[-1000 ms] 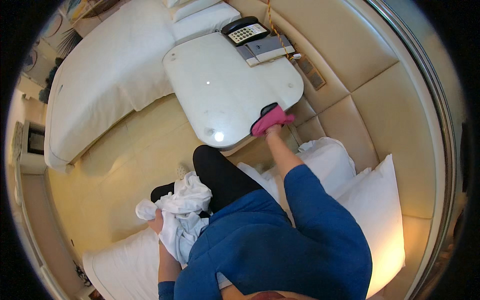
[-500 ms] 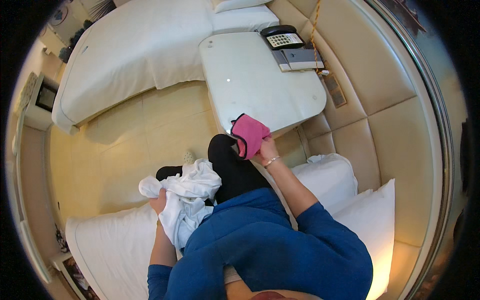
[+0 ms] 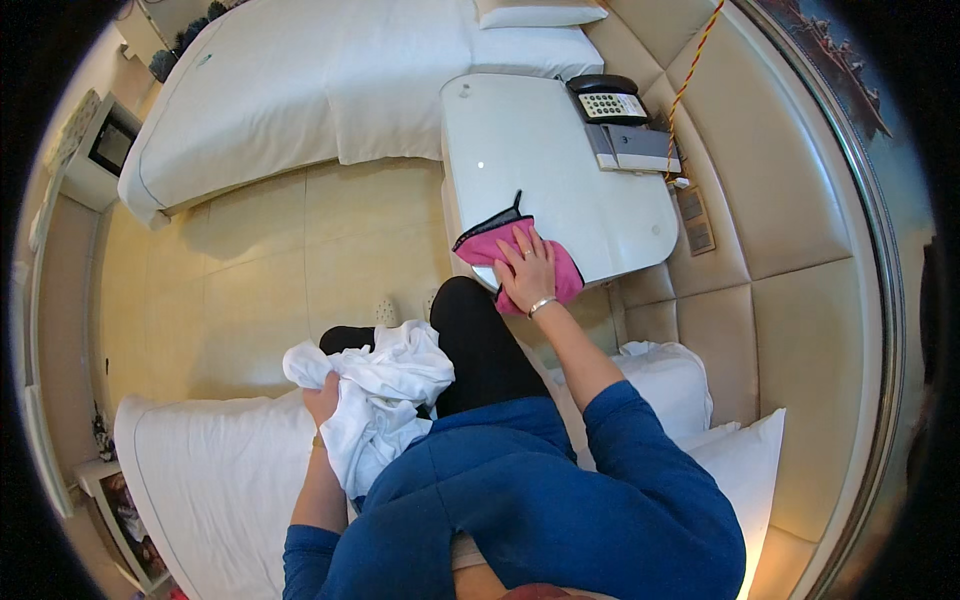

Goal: The person folds a white duvet on a bed, places it on a shelf, then wipes a bedside table and a wall picture frame with a pink cloth. The person handles the duvet, a white cloth, and the pink cloth during the task.

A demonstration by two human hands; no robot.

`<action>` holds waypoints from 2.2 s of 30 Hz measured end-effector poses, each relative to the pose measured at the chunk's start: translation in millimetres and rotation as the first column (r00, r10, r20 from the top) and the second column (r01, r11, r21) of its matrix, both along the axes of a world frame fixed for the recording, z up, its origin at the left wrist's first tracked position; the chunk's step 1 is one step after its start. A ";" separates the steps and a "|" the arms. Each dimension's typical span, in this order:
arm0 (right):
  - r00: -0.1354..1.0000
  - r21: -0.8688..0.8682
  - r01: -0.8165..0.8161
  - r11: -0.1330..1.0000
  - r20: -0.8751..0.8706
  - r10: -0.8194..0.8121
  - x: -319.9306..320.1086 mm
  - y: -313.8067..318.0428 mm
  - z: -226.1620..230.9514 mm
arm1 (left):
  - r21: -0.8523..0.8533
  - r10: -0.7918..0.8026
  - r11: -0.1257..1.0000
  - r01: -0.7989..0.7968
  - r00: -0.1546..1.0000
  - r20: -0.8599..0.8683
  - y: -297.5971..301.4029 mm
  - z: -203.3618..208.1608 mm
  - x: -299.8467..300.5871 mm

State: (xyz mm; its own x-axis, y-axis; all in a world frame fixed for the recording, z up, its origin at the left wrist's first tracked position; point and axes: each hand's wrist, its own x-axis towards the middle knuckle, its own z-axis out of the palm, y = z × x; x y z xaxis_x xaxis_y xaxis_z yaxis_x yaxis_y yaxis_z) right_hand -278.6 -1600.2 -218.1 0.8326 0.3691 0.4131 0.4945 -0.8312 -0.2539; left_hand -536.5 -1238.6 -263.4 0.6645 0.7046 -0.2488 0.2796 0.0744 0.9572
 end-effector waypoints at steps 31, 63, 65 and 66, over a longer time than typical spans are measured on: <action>0.999 -0.021 -0.031 0.999 0.031 0.032 428.5 134.2 -19.5 | 0.145 -0.118 0.977 0.155 0.964 -0.237 -16.3 92.4 62.0; 0.886 -0.130 0.458 0.879 -0.016 -0.464 164.5 -24.9 20.6 | 0.190 -0.137 0.970 0.153 0.986 -0.093 -20.9 89.8 53.1; 0.845 -0.129 0.524 0.842 -0.039 -0.533 202.9 -13.1 19.7 | 0.203 -0.144 0.965 0.165 0.983 -0.114 -23.1 99.4 58.8; 0.830 -0.128 0.548 0.827 -0.042 -0.556 222.0 -8.5 18.5 | 0.228 -0.147 0.958 0.175 0.980 -0.136 -25.1 105.0 62.4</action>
State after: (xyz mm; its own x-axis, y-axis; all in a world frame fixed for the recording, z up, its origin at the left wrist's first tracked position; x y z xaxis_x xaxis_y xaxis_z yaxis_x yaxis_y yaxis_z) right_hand -56.6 -1608.7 -199.6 0.9370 -0.1237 0.3268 -0.0719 -0.9835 -0.1662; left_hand -474.0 -1263.7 -158.4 0.7502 0.6390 -0.1698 0.3800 -0.2066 0.9016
